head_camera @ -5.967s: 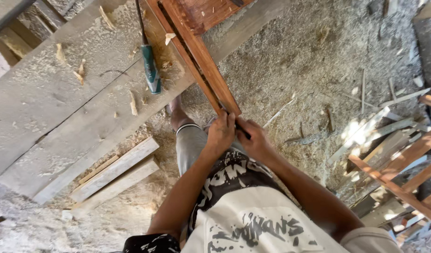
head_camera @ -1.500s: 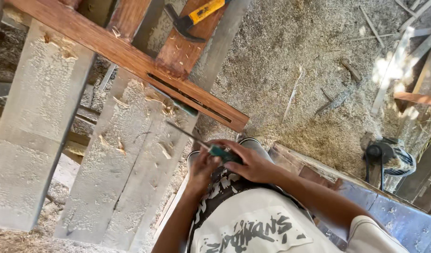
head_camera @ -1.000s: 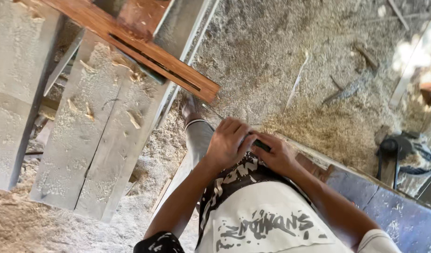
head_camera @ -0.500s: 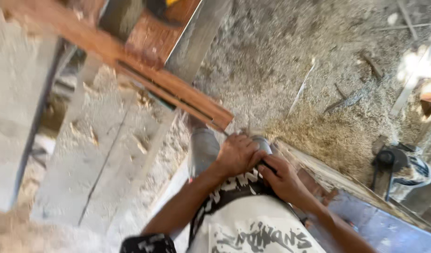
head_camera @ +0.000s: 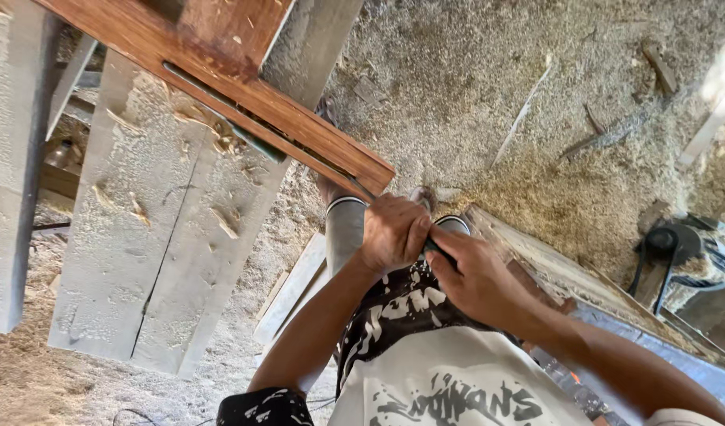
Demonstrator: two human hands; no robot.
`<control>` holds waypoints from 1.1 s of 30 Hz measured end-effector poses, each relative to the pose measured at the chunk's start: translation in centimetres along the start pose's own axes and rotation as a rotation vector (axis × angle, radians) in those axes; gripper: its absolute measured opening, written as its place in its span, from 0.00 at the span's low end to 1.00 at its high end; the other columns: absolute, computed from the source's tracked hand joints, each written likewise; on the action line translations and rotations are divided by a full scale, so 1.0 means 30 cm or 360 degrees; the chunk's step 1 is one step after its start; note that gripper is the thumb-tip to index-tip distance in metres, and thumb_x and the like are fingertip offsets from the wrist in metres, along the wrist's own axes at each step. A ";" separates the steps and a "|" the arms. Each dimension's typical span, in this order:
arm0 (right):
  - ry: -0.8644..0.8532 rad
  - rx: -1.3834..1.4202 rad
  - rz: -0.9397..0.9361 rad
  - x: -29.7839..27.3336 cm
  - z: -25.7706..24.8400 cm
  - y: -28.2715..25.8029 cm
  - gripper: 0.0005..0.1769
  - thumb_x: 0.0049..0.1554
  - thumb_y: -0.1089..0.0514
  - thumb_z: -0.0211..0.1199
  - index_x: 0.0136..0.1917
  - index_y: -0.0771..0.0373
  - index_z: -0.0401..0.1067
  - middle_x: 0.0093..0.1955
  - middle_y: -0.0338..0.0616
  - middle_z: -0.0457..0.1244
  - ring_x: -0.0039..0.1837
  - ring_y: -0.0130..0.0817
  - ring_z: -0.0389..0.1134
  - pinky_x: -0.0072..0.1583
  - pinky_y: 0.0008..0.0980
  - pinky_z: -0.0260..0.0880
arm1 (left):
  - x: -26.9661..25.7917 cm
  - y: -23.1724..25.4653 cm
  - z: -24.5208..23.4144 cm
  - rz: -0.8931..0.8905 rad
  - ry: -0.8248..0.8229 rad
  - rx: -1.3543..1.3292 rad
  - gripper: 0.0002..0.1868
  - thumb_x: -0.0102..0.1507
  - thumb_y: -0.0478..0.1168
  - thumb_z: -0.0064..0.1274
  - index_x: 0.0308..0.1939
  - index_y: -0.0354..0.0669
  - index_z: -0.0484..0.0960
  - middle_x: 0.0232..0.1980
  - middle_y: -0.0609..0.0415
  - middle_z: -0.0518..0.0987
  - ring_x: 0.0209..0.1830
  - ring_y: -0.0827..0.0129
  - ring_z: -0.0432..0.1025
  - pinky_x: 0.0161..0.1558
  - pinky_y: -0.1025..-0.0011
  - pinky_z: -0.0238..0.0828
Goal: The person uses a chisel and hammer to carve a groove into a wooden frame. They repeatedly strike the chisel to remove wood shavings and then clear the groove by hand.
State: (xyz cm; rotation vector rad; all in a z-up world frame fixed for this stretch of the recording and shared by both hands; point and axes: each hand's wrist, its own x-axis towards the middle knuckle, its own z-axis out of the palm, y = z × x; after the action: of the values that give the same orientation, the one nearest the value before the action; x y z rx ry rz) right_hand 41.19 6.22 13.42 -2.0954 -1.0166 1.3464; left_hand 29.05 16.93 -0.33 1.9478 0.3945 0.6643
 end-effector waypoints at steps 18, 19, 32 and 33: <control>0.0123 0.0102 -0.0302 0.037 0.071 0.054 0.16 0.60 0.60 0.57 0.59 0.71 0.71 0.45 0.51 0.66 0.40 0.39 0.69 0.42 0.40 0.70 | -0.044 -0.054 0.004 0.0097 -0.0050 0.0210 0.19 0.69 0.41 0.40 0.21 0.49 0.68 0.18 0.59 0.64 0.15 0.72 0.55 0.23 0.65 0.58; 0.0110 0.0091 -0.0294 0.040 0.069 0.065 0.15 0.61 0.59 0.57 0.58 0.69 0.72 0.44 0.49 0.67 0.40 0.39 0.69 0.42 0.39 0.70 | -0.043 -0.062 0.008 0.0094 -0.0033 0.0185 0.19 0.69 0.41 0.41 0.22 0.49 0.70 0.18 0.59 0.65 0.14 0.72 0.55 0.22 0.65 0.58; 0.0130 -0.0146 -0.0047 0.207 0.193 0.173 0.14 0.61 0.51 0.61 0.44 0.64 0.76 0.33 0.46 0.65 0.31 0.32 0.64 0.34 0.35 0.64 | -0.062 -0.183 -0.010 0.0066 -0.0121 0.0444 0.17 0.66 0.46 0.49 0.21 0.51 0.75 0.18 0.58 0.68 0.15 0.67 0.59 0.24 0.65 0.64; 0.0055 -0.0039 -0.0025 0.212 0.212 0.152 0.13 0.63 0.52 0.59 0.45 0.64 0.75 0.33 0.45 0.66 0.30 0.31 0.63 0.32 0.34 0.63 | -0.059 -0.194 -0.055 0.0075 -0.0158 0.0456 0.16 0.66 0.46 0.50 0.22 0.51 0.75 0.19 0.57 0.69 0.16 0.67 0.60 0.24 0.65 0.64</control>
State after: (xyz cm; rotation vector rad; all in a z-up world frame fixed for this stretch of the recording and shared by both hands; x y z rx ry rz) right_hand 38.58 8.17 3.86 -2.1169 -1.0380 1.2923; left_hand 26.72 19.78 -5.46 2.2583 0.4005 0.5621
